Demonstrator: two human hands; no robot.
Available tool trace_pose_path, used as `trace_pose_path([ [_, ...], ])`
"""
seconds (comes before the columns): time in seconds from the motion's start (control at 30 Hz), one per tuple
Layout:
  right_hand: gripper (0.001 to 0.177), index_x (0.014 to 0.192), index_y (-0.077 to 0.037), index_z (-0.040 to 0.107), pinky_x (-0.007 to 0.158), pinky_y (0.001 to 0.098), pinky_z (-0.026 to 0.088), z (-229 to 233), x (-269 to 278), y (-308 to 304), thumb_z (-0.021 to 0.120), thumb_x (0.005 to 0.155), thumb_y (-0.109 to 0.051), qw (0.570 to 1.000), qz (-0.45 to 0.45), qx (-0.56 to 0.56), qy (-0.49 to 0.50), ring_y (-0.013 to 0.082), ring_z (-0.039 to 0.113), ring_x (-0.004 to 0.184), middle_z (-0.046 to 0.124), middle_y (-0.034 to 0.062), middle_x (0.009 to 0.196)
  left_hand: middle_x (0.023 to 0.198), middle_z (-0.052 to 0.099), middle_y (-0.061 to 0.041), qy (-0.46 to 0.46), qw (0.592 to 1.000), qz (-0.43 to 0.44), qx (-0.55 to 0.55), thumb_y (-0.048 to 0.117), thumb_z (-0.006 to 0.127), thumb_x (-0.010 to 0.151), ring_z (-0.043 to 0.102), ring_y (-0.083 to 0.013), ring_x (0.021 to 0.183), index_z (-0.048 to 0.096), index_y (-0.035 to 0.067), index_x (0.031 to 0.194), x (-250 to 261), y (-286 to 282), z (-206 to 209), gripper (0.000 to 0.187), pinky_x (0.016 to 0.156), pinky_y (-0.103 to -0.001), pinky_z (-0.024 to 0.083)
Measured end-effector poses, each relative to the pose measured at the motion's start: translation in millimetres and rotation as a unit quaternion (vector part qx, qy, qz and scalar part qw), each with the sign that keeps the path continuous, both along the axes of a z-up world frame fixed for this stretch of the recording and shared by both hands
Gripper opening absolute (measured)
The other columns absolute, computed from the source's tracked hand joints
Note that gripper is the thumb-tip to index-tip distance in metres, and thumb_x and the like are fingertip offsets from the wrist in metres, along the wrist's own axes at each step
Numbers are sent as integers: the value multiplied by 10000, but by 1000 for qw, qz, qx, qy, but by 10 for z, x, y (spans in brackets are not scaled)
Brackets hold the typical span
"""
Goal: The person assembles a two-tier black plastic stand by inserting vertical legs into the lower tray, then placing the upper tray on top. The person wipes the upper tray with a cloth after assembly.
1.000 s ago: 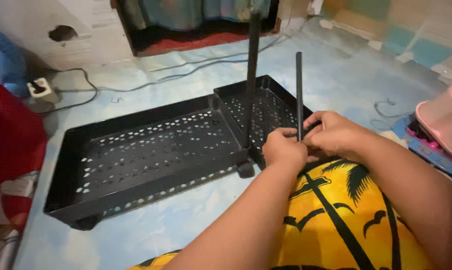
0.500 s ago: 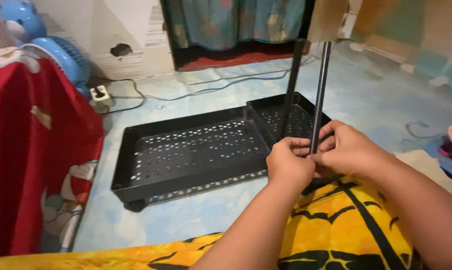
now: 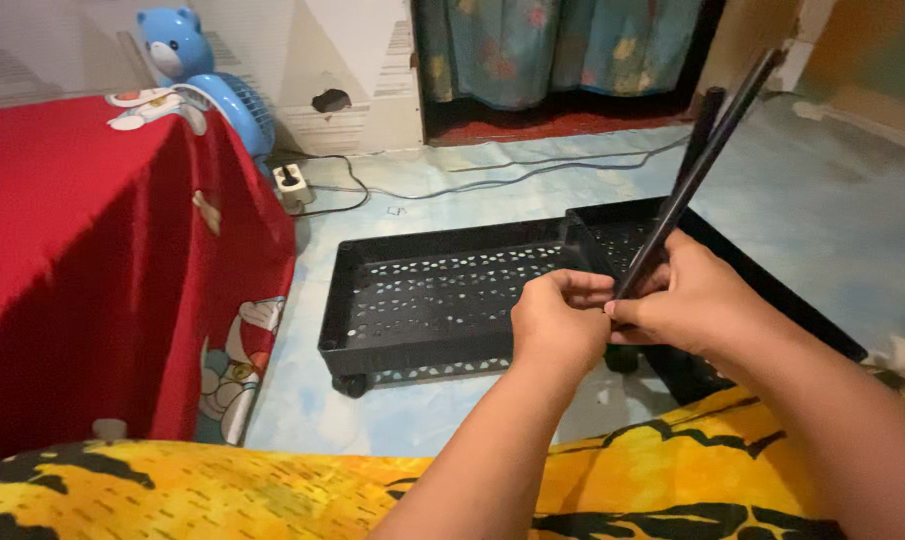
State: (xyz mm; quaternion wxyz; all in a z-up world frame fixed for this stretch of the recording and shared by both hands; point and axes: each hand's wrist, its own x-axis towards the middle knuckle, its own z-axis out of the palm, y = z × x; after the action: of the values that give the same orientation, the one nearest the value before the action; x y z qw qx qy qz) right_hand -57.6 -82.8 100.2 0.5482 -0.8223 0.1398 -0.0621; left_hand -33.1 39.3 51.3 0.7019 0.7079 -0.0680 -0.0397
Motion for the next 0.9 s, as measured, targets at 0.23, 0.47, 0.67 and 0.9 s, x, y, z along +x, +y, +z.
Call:
trace_pose_path([
  [0.23,483,1065,-53,560,754,361,597,-14,35,294,902,734,-129,968,-7,-249,-37,196,746,849,756,106,947,940,798,-83,15,999,39,-12,-30,716,771,758,-150,841,760,21,992,32,267,26,231,739,-295,618],
  [0.47,480,1071,-39,542,729,358,602,-46,230,721,856,722,-140,964,58,-245,-80,207,776,833,775,115,932,921,801,-69,-12,994,103,26,-28,748,752,757,-131,817,771,40,988,226,703,-48,247,737,-280,615],
  [0.67,455,1085,-72,552,719,346,588,-197,496,1179,846,740,-119,963,108,-209,-132,181,754,831,762,83,926,910,786,-93,0,994,104,-35,-69,706,756,765,-181,792,744,-2,997,436,1234,-134,253,700,-322,643],
  [0.9,423,1141,-44,508,668,343,618,-382,767,1791,756,804,14,971,206,-80,-93,210,769,846,754,112,960,985,793,-68,-44,990,136,18,-61,712,758,755,-140,889,744,16,1071,650,2035,-370,324,787,-274,598],
])
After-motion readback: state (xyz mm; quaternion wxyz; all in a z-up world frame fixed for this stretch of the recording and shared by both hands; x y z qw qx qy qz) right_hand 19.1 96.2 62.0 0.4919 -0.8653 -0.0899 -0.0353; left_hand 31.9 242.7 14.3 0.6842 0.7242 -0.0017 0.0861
